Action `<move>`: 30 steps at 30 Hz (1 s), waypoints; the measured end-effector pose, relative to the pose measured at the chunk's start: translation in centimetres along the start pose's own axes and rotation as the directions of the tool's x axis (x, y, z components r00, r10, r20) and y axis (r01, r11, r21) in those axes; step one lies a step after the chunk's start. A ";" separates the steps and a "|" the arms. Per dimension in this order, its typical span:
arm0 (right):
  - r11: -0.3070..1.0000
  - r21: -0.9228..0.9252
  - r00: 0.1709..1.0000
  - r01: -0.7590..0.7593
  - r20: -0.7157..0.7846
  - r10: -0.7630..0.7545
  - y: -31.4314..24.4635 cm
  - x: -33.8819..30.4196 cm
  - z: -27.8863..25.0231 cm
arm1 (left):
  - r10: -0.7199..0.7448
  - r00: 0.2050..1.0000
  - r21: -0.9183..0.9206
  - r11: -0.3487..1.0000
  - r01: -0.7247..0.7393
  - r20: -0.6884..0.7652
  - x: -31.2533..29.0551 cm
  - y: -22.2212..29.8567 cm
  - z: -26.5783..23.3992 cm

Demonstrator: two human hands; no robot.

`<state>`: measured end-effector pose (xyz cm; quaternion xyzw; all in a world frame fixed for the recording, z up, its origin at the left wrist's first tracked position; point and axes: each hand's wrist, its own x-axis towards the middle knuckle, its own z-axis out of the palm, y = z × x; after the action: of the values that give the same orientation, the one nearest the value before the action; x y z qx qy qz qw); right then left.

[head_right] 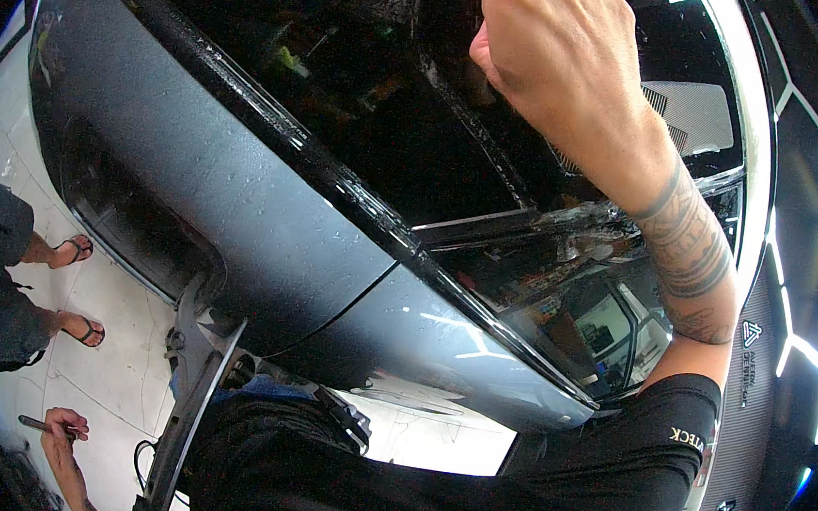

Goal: The person applies a tint film to the rear window of a car. They use a squeegee to smooth the film and a spray bottle to wet the surface, then use a razor blade to trim the edges of the film along the window frame.

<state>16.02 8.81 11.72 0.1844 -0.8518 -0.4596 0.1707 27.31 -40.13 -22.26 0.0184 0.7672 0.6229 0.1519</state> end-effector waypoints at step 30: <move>1.000 -0.023 1.000 -0.004 0.027 0.004 -0.3 0.3 0.1 | -0.020 1.000 0.004 1.000 0.020 -0.003 -0.7 -0.8 -1.3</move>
<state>15.81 8.59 11.47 0.1744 -0.8490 -0.4717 0.1620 27.83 -41.69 -22.70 0.0102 0.7687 0.6200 0.1568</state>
